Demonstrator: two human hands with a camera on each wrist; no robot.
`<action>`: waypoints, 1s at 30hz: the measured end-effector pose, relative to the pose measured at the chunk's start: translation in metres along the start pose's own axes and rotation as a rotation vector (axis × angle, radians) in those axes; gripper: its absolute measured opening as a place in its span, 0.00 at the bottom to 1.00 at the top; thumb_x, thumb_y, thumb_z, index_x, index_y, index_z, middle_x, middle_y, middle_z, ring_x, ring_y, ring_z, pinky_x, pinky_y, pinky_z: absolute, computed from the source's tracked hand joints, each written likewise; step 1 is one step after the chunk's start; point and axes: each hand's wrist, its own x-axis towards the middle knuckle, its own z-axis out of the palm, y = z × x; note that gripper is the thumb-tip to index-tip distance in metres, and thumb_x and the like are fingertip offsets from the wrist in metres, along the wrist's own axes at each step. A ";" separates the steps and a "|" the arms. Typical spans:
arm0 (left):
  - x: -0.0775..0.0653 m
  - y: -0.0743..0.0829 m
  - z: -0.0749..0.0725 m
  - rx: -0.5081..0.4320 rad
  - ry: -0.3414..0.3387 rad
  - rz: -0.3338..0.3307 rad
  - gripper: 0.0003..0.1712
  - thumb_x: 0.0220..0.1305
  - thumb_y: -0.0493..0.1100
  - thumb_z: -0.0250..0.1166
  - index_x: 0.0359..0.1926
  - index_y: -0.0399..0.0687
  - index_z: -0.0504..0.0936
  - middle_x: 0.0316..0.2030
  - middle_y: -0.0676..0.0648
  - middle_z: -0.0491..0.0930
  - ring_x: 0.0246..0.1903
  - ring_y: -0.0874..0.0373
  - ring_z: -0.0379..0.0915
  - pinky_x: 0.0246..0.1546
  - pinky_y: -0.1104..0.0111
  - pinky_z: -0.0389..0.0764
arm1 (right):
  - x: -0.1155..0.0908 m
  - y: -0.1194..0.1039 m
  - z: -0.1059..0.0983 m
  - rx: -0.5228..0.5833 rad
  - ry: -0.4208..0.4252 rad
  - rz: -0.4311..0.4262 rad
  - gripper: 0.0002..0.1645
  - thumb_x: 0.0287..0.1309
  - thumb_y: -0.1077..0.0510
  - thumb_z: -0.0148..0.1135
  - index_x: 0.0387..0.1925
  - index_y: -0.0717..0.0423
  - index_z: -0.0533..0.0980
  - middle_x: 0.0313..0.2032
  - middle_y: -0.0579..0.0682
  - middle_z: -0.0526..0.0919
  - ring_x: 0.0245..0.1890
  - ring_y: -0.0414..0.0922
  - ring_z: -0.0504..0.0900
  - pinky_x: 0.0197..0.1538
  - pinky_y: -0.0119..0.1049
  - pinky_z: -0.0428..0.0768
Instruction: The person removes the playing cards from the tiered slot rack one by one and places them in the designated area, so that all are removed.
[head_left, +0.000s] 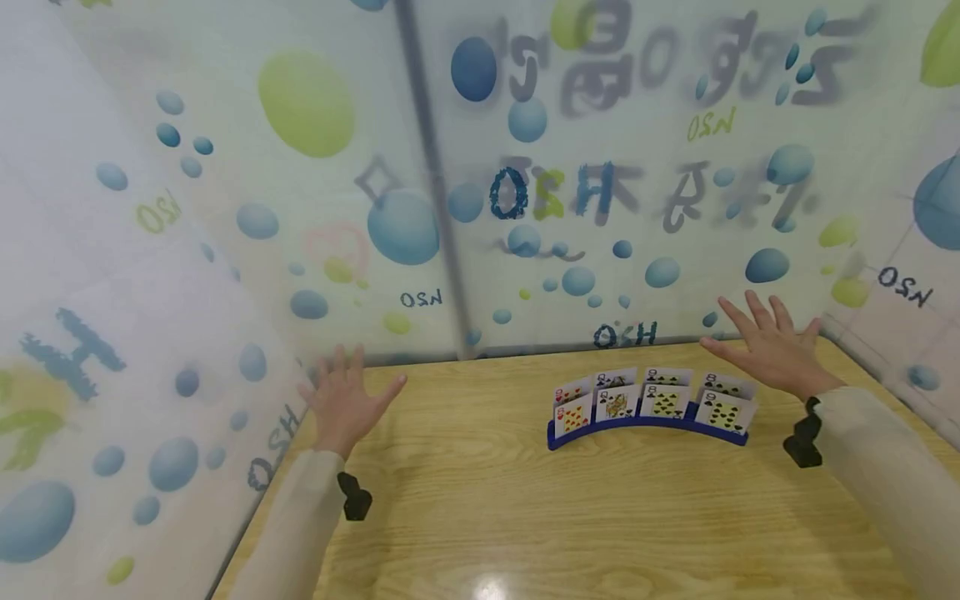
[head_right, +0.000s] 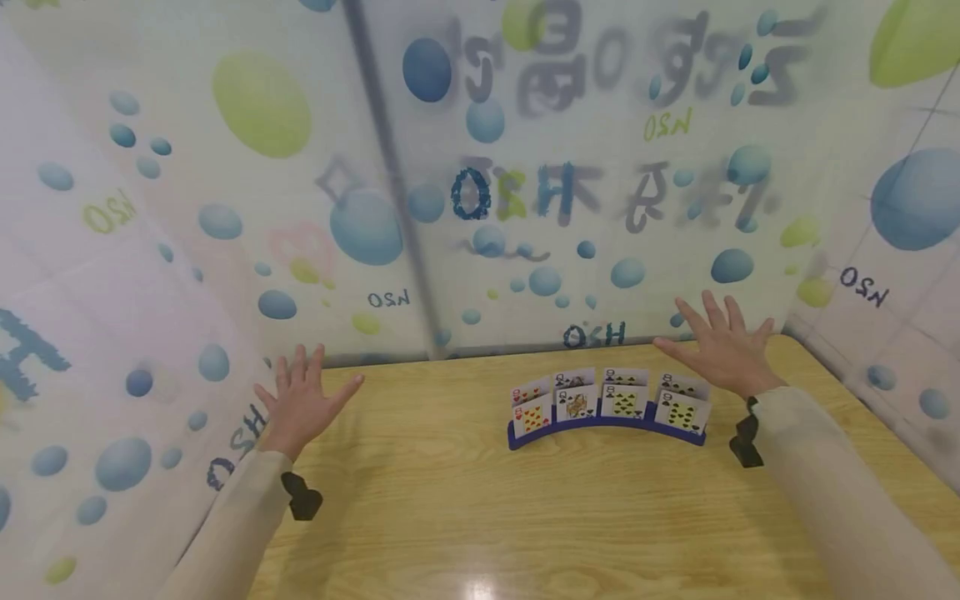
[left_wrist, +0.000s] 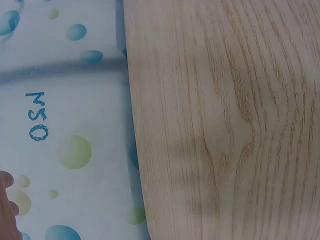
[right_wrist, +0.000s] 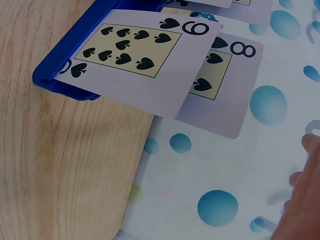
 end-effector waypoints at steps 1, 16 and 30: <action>0.000 0.000 0.000 0.001 -0.002 0.001 0.57 0.50 0.78 0.48 0.69 0.42 0.52 0.68 0.33 0.43 0.65 0.31 0.32 0.50 0.31 0.28 | 0.000 0.001 0.001 -0.001 0.003 -0.001 0.52 0.58 0.30 0.45 0.71 0.48 0.36 0.67 0.66 0.29 0.63 0.66 0.22 0.44 0.73 0.18; -0.018 0.039 0.011 -0.348 -0.004 0.082 0.19 0.62 0.49 0.59 0.48 0.40 0.78 0.45 0.41 0.78 0.44 0.47 0.73 0.44 0.54 0.72 | -0.015 0.031 0.000 0.149 0.055 -0.082 0.32 0.65 0.47 0.49 0.56 0.74 0.66 0.51 0.76 0.67 0.49 0.70 0.65 0.45 0.64 0.64; -0.055 0.112 0.044 -0.686 -0.074 0.163 0.08 0.61 0.41 0.61 0.41 0.46 0.81 0.37 0.50 0.79 0.33 0.56 0.75 0.31 0.67 0.77 | -0.059 0.058 0.039 0.236 -0.104 -0.037 0.25 0.64 0.54 0.53 0.53 0.72 0.68 0.38 0.66 0.78 0.37 0.62 0.77 0.35 0.55 0.75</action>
